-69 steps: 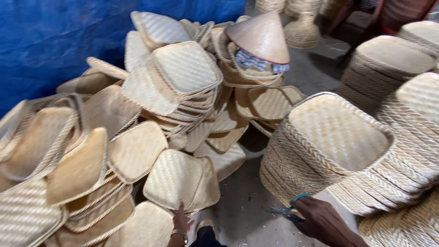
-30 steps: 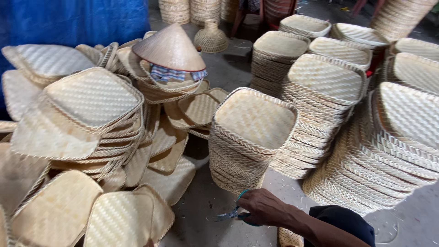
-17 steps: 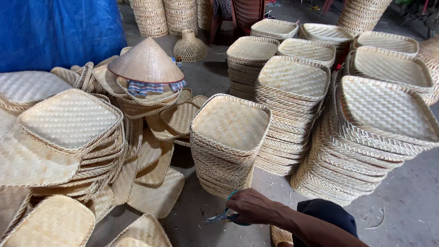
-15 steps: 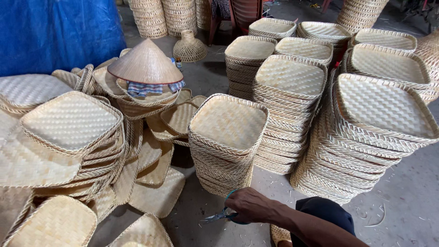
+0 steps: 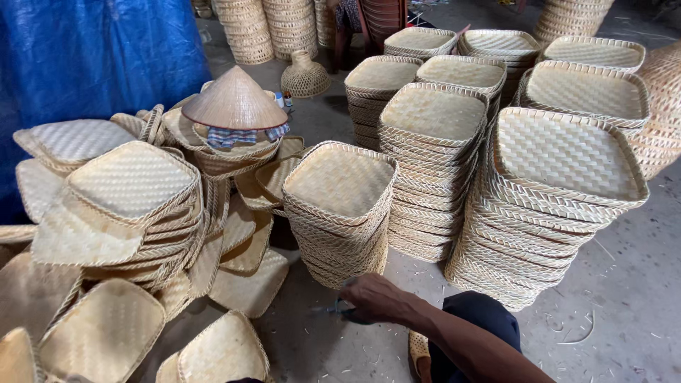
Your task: The person uses scissors to trim the edges of woven baskets, picking each one from a large pile and placing the finished ones into a stack.
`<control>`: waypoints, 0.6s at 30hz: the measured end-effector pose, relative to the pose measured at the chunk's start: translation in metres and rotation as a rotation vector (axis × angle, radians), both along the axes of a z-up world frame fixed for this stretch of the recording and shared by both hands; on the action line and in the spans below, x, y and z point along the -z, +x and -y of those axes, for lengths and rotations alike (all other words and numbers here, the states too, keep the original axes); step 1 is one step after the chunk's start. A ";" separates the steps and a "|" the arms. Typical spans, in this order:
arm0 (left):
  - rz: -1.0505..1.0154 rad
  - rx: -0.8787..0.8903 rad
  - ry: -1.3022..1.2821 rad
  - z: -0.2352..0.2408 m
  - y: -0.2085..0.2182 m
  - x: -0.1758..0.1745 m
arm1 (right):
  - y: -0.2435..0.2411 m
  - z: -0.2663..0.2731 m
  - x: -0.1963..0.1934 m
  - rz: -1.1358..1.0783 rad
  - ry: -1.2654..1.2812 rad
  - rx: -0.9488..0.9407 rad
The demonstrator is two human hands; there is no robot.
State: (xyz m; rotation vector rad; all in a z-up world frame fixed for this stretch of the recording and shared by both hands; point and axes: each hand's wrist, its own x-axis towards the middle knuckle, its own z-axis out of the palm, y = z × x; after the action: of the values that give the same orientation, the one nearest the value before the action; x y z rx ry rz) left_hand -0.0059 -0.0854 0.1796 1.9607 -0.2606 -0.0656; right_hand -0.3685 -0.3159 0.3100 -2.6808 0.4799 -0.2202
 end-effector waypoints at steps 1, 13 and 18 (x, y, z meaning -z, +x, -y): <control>0.063 0.017 -0.028 -0.003 0.002 -0.010 | -0.002 0.001 0.001 0.048 -0.013 0.022; 1.418 0.541 0.339 -0.002 -0.094 -0.185 | 0.000 0.022 -0.037 0.773 1.052 0.363; 1.251 1.029 0.326 0.039 -0.164 -0.192 | 0.001 0.023 -0.036 0.851 0.996 0.477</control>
State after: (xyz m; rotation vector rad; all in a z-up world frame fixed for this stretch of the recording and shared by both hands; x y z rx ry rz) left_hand -0.1702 -0.1244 0.3713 1.7138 -2.1368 0.4938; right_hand -0.3675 -0.3385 0.3460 -1.3071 0.6809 -0.9160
